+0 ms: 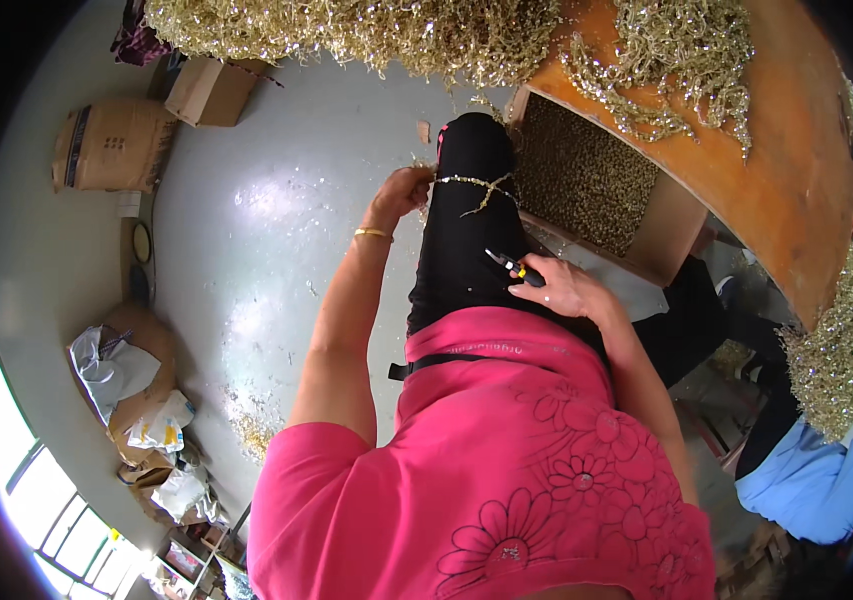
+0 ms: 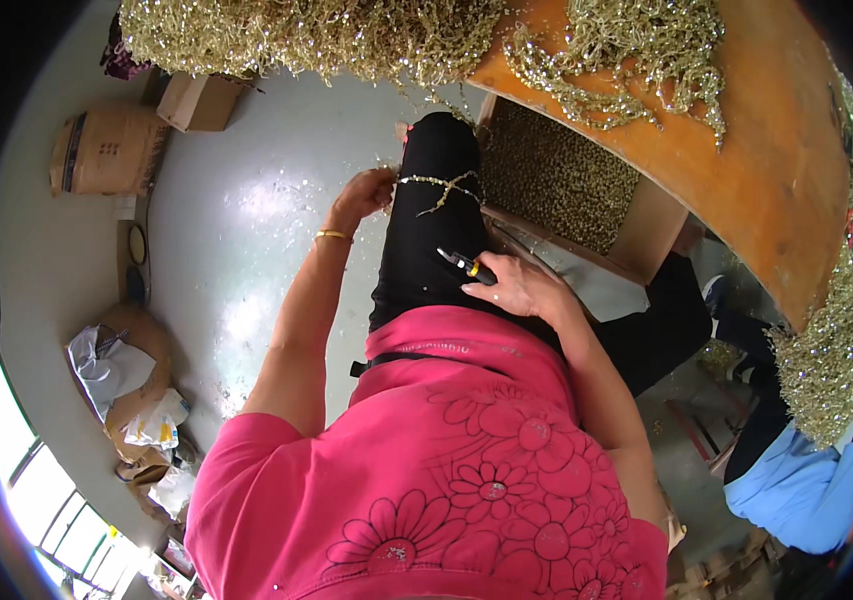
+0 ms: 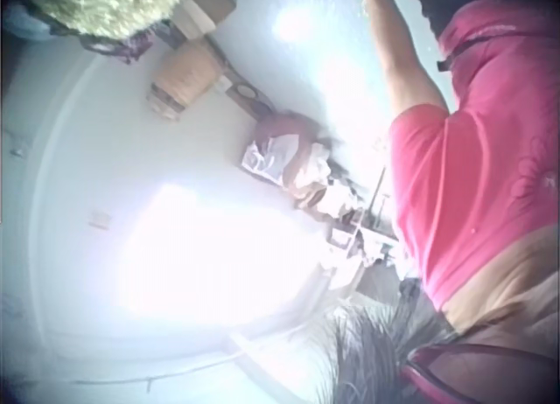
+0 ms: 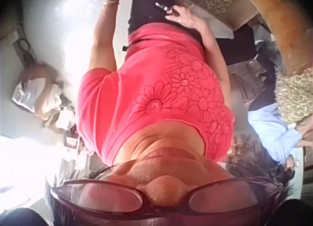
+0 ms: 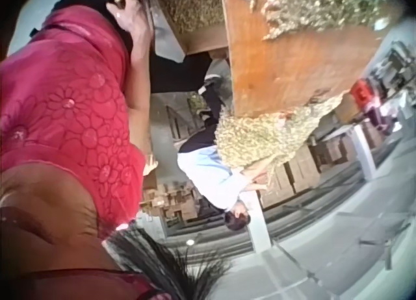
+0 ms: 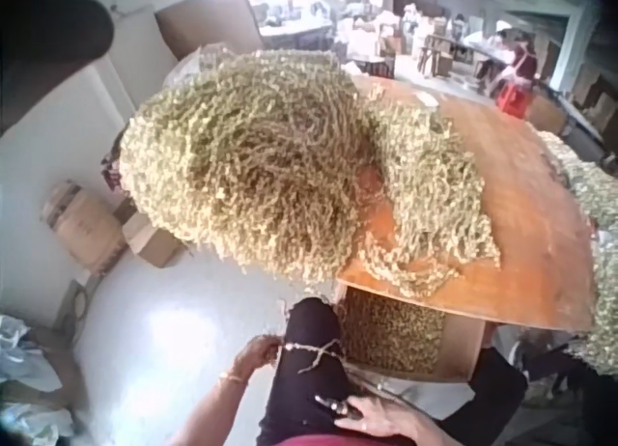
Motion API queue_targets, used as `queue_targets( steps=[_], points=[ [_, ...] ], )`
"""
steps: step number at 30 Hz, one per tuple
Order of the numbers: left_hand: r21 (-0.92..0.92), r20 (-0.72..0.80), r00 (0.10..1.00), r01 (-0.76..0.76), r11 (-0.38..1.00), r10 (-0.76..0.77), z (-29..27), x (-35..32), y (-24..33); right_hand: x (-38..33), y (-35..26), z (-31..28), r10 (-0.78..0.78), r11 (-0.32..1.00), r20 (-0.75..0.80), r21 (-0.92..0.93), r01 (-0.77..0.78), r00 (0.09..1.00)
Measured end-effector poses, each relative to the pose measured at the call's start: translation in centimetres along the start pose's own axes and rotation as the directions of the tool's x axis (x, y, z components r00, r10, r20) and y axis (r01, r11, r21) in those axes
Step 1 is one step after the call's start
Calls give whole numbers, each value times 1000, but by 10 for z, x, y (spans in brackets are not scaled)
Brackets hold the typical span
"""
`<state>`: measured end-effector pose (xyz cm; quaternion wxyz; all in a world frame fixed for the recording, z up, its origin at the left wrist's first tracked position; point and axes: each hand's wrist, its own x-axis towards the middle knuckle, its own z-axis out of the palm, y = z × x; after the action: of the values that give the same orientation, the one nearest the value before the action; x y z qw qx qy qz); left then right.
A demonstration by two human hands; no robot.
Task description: Cutting and processing gold-colored decorative tinsel trim using pliers.
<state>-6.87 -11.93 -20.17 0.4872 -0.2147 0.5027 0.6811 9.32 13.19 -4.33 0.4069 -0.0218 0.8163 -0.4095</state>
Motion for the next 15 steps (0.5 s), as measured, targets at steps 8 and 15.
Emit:
queue_targets(
  steps=[8, 15],
  points=[
    [-190, 70, 923, -360, 913, 378, 52, -34, 21, -8, 20, 9, 4, 970, -182, 239, 41, 983],
    [-152, 217, 879, -398, 905, 424, 147, -101, 38, -2, -38, -31, -105, 834, -819, 236, 499, 564]
  ],
)
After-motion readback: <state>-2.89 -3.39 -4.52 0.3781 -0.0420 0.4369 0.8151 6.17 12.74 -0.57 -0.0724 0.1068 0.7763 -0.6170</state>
